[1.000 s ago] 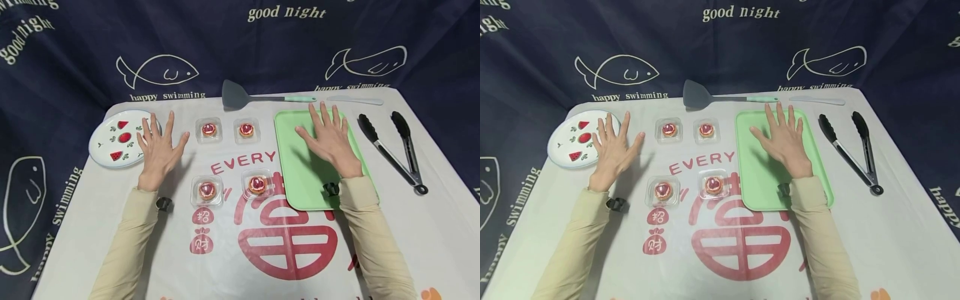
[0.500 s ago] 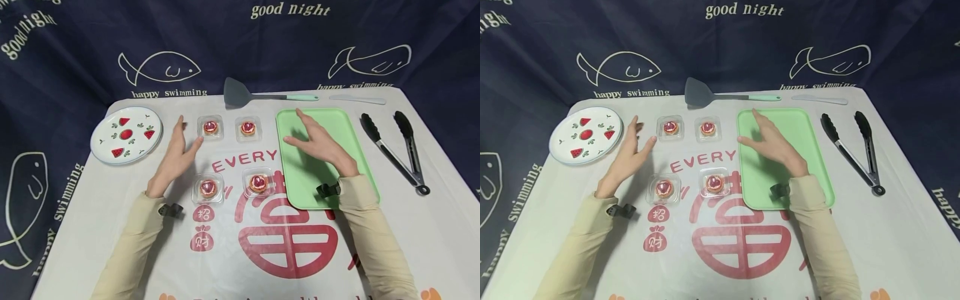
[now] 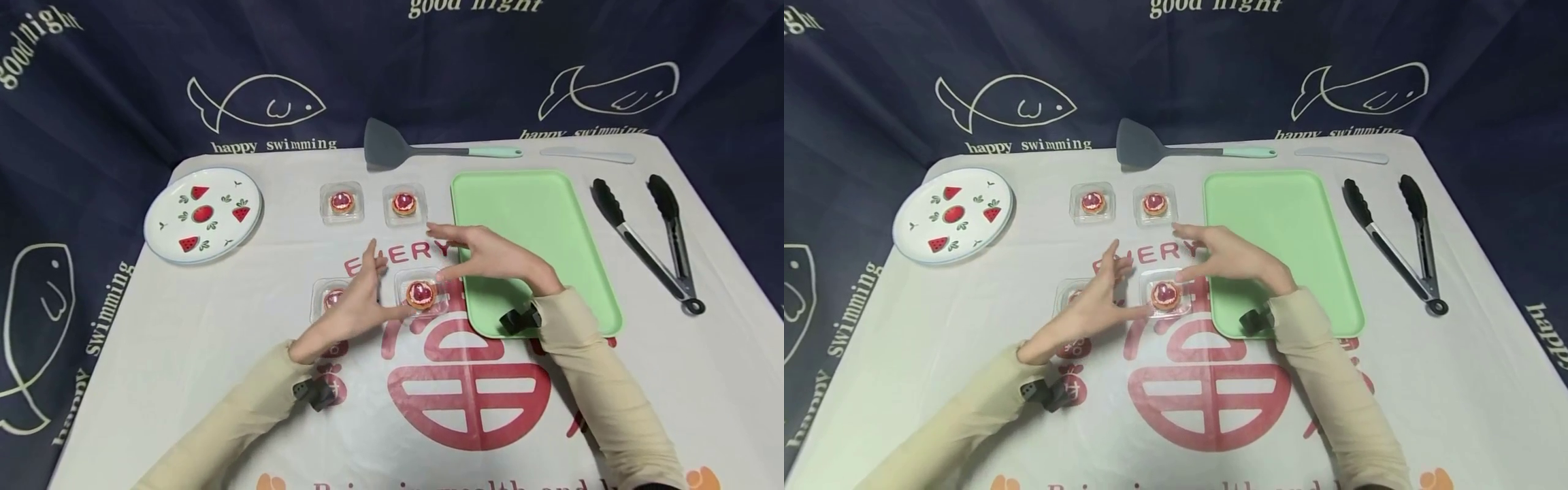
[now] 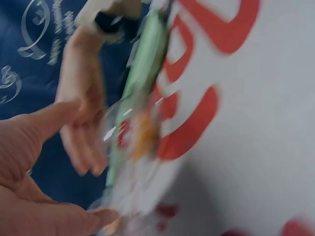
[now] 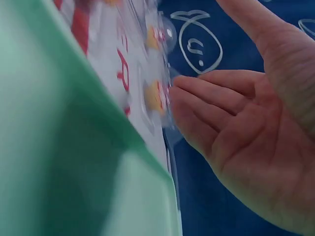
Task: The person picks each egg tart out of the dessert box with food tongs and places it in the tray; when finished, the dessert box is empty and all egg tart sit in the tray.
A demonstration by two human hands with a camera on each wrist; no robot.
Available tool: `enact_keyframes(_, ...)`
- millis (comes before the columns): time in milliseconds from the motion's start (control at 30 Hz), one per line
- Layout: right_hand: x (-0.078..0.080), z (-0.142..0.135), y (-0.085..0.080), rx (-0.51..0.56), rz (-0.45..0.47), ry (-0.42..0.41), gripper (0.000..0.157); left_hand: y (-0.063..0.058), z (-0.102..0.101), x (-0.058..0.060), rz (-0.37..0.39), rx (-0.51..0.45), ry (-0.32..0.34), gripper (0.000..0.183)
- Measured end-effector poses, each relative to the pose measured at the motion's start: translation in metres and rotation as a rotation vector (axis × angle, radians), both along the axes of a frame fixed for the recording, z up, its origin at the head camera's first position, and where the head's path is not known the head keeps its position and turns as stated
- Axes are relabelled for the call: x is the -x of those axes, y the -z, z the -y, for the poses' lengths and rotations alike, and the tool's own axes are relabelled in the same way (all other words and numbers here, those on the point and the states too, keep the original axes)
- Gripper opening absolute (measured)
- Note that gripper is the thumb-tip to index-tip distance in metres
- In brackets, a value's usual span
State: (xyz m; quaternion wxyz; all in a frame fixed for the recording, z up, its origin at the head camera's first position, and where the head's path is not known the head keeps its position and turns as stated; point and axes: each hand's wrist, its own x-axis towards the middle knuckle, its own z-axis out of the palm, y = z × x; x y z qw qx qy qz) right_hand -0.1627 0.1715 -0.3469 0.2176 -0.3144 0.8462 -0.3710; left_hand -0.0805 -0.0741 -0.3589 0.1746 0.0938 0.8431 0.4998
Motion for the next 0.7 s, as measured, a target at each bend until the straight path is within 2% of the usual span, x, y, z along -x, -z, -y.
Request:
enact_keyframes(133, -0.006, 0.011, 0.003, -0.030, 0.010, -0.083, 0.086, 0.012, -0.013, -0.009, -0.016, 0.017, 0.004, 0.130)
enact_keyframes(300, -0.010, 0.021, 0.008, -0.101, -0.036, -0.160, 0.085, 0.024, -0.027, -0.015, -0.097, 0.018, -0.008, 0.126)
enact_keyframes(567, -0.009, 0.022, 0.015, -0.143, -0.039, -0.167, 0.075, 0.038, -0.039, -0.013, -0.169, 0.081, -0.065, 0.118)
enact_keyframes(700, -0.009, 0.022, 0.016, -0.130, -0.059, -0.162, 0.071, 0.042, -0.039, -0.009, -0.195, 0.087, -0.060, 0.119)
